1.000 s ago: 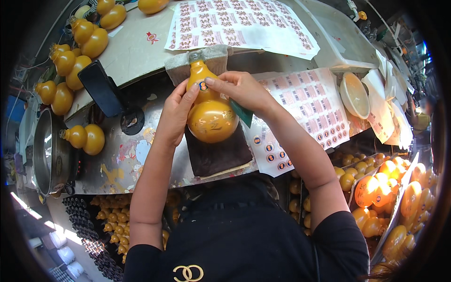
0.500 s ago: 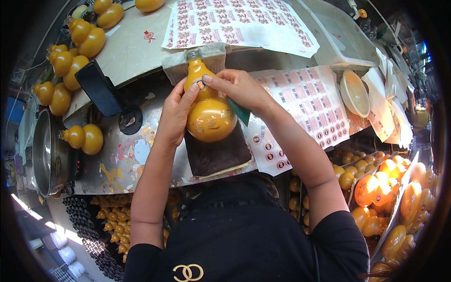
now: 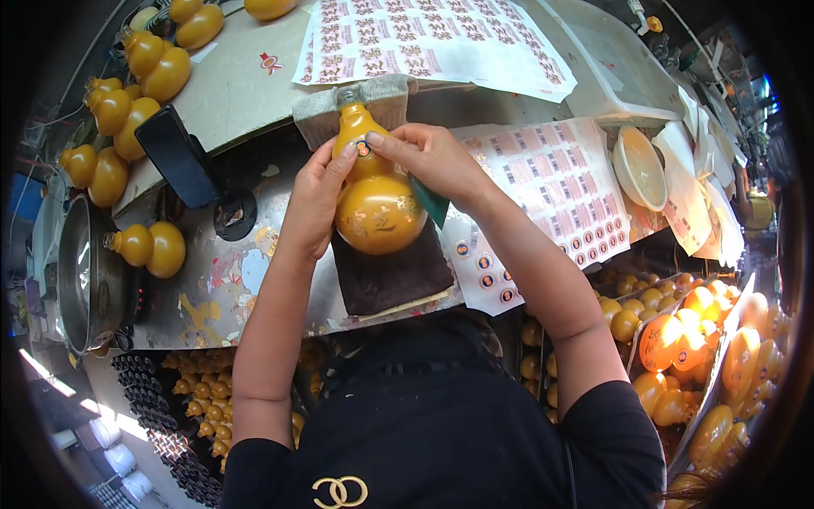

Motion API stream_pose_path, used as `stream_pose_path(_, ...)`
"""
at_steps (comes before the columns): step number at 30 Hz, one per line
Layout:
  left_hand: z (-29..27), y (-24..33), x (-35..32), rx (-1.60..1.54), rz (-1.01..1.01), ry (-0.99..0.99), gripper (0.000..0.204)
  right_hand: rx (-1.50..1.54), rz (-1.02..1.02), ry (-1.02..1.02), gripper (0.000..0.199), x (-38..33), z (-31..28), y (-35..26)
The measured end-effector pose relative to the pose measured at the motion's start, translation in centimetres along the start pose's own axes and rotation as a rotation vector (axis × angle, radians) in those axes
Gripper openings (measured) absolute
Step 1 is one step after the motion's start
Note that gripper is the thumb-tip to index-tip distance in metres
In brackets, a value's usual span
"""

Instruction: The person wets a green sponge, then repeatedly picks up yellow gourds, wipes them, and applies stickers from a sheet. The person places each labeled gourd on a metal tray and continues the process with additional gourds.

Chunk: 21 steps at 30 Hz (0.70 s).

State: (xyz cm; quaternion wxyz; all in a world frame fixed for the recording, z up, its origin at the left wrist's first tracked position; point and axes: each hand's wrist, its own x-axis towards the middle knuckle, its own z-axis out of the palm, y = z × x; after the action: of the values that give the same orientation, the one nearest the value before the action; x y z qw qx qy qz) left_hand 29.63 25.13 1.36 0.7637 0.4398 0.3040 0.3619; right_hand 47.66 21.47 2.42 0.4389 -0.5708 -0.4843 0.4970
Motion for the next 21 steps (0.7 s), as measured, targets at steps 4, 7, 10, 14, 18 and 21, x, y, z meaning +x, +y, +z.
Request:
stream_pose_path(4, 0.3, 0.1, -0.1, 0.050, 0.005, 0.039, 0.040, -0.012, 0.030, -0.037, 0.052, -0.1, 0.0, -0.2)
stream_pose_path(7, 0.3, 0.2, -0.1, 0.063, 0.004, 0.019, 0.040, -0.010, 0.022, -0.067, 0.052, 0.1, -0.2, 0.1)
stream_pose_path(10, 0.4, 0.5, -0.2, 0.051, -0.009, 0.002, 0.041, -0.010, 0.003, -0.110, 0.053, 0.6, -0.6, 0.6)
stream_pose_path(14, 0.5, 0.6, -0.1, 0.057, -0.012, 0.015, 0.041, -0.038, 0.008, -0.137, 0.053, 0.8, -0.8, 0.4)
stream_pose_path(18, 0.1, 0.0, 0.3, 0.169, 0.026, 0.039, 0.041, -0.084, 0.021, -0.096, 0.053, 0.6, -0.1, -0.1)
stream_pose_path(21, 0.0, -0.2, 0.2, 0.177, 0.047, 0.023, 0.041, -0.079, 0.030, -0.127, 0.052, 0.8, -0.4, 0.2)
